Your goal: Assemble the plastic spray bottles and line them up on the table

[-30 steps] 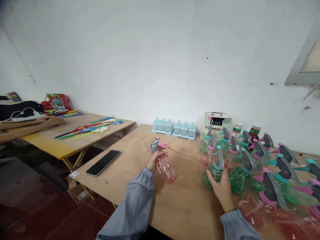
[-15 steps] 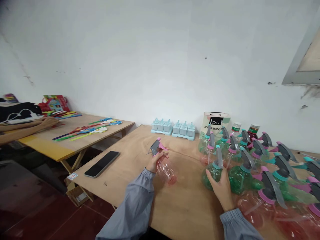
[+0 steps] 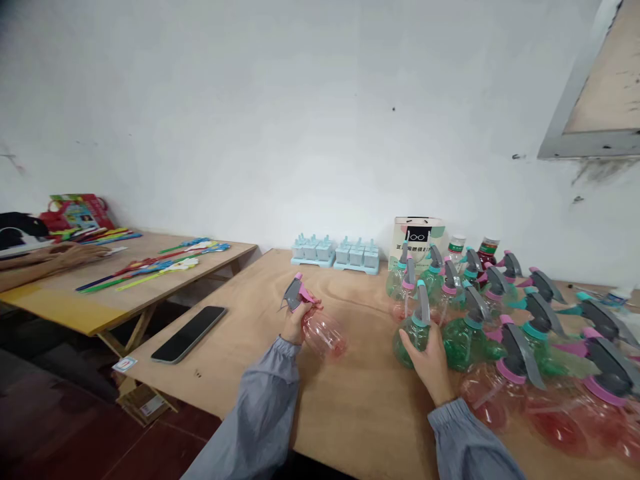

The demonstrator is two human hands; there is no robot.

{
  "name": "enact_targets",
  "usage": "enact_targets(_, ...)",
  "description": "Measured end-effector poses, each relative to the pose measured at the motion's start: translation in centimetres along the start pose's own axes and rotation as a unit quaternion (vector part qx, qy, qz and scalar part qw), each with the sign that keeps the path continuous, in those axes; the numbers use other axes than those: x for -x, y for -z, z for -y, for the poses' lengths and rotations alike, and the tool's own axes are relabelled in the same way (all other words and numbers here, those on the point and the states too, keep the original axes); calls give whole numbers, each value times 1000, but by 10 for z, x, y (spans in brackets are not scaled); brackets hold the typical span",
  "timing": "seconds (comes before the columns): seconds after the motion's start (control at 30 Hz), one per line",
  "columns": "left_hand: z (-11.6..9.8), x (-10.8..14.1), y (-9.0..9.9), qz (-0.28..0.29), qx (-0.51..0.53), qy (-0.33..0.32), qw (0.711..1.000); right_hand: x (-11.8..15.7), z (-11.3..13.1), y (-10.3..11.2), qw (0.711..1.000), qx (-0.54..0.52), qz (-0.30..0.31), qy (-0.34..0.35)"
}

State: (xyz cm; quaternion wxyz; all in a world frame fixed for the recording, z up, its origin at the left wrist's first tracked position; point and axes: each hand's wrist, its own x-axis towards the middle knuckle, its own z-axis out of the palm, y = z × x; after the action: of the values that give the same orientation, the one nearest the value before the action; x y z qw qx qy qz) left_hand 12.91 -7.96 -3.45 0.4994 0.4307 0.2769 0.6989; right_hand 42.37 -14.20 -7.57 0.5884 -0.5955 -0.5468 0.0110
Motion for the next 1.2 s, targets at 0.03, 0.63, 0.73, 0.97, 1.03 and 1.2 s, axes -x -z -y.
enact_targets(0.03,0,0,0,-6,-3,2,1000,0,0,0,1000,-1,0,0)
enact_targets(0.63,-12,12,-12,140,-90,-36,985,2,-3,-1,1000,-7,9,6)
enact_targets(0.73,-12,14,-15,166,-86,-25,982,2,-4,-1,1000,-4,9,10)
enact_targets(0.97,-5,15,-13,143,-83,-17,986,1,-4,-2,1000,-3,3,7)
enact_targets(1.03,-7,15,-15,150,-82,-21,985,1,-4,-1,1000,-9,11,3)
enact_targets(1.2,-11,17,-21,167,-75,-33,983,2,-4,-1,1000,-3,5,-4)
